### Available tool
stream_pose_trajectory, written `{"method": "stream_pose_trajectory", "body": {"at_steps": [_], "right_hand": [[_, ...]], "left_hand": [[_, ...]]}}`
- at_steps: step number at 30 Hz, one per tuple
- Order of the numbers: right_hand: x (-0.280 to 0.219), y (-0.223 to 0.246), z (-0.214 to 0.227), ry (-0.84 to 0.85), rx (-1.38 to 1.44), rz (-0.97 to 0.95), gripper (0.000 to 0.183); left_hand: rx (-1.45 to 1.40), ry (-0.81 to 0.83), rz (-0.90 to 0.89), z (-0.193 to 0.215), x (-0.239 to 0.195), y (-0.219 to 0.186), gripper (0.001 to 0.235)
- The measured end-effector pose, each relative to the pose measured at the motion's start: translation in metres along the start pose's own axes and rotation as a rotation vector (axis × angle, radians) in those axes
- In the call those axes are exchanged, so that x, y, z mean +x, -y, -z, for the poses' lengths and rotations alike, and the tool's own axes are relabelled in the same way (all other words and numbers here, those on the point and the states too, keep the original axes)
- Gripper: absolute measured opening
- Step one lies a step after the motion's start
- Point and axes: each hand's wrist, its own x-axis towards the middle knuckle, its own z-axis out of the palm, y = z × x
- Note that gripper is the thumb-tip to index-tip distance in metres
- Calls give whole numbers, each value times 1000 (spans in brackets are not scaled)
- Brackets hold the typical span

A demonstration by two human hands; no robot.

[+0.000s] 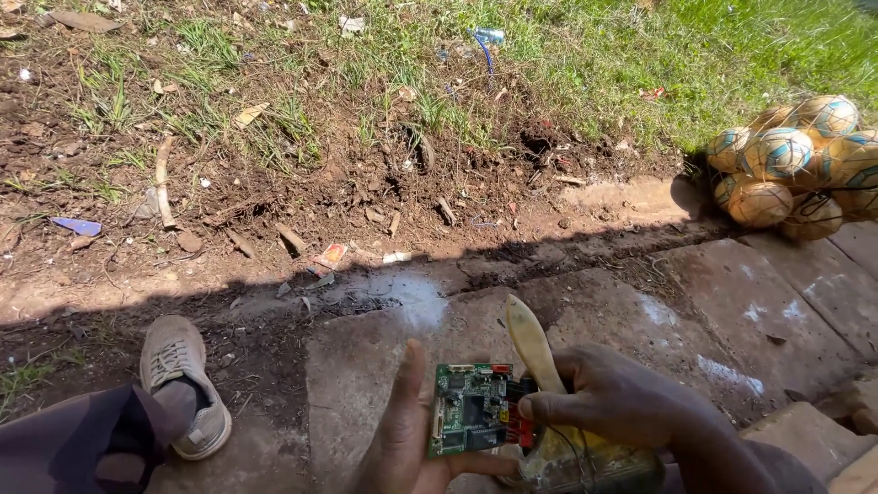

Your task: Inspecting and cleaning a circuit board using a brush in an outdoor workspace.

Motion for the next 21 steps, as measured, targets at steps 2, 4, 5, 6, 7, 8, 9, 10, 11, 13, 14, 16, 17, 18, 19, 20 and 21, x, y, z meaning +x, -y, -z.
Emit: {"method": "stream_pose_trajectory", "body": {"at_steps": [2,4,5,6,7,8,9,10,11,13,14,16,17,18,19,20,21], "right_hand": [[-2,1,0,-1,-43,-37,34],[-1,-1,-4,0,-174,7,34],[-1,-3,-5,4,-174,5,34],[0,-3,-6,-37,-205,-4,35],[2,-3,-7,-78,-235,-13,36],[-2,1,-8,-72,-236,-15,36],[-5,5,-8,-70,-125,-57,36],[-7,10,-7,-73,-13,-97,38],[-5,5,-8,-74,-15,-97,38],[-1,-6,-11,-146,-29,2,46],[-2,-4,-12,-143,-30,-2,46],[-3,1,-13,-177,-57,-8,39],[0,-2,-13,-178,-58,-10,39],[2,-6,-14,-183,-52,7,41],[4,-9,-15,-188,-46,23,44],[4,-10,-14,-186,-49,26,44],[4,-10,-13,-199,-7,42,43]], "left_hand": [[28,32,12,8,7,4,106],[46,94,105,18,15,12,98],[43,92,107,13,14,14,98],[11,-4,67,7,15,14,91],[-21,-101,29,2,16,14,87],[-25,-104,31,0,15,14,87],[-82,-116,16,-2,14,15,85],[-137,-125,-2,-5,15,12,82],[-138,-124,-3,-1,22,17,82],[-245,-28,-34,9,37,26,76],[-249,-29,-31,4,32,28,76],[-369,25,8,-7,23,29,77],[-370,26,9,-14,15,24,77],[-290,-28,-42,-22,7,20,82],[-210,-80,-93,-29,-2,16,86],[-212,-81,-96,-26,2,17,86],[-221,-40,-104,-24,5,19,89]]}}
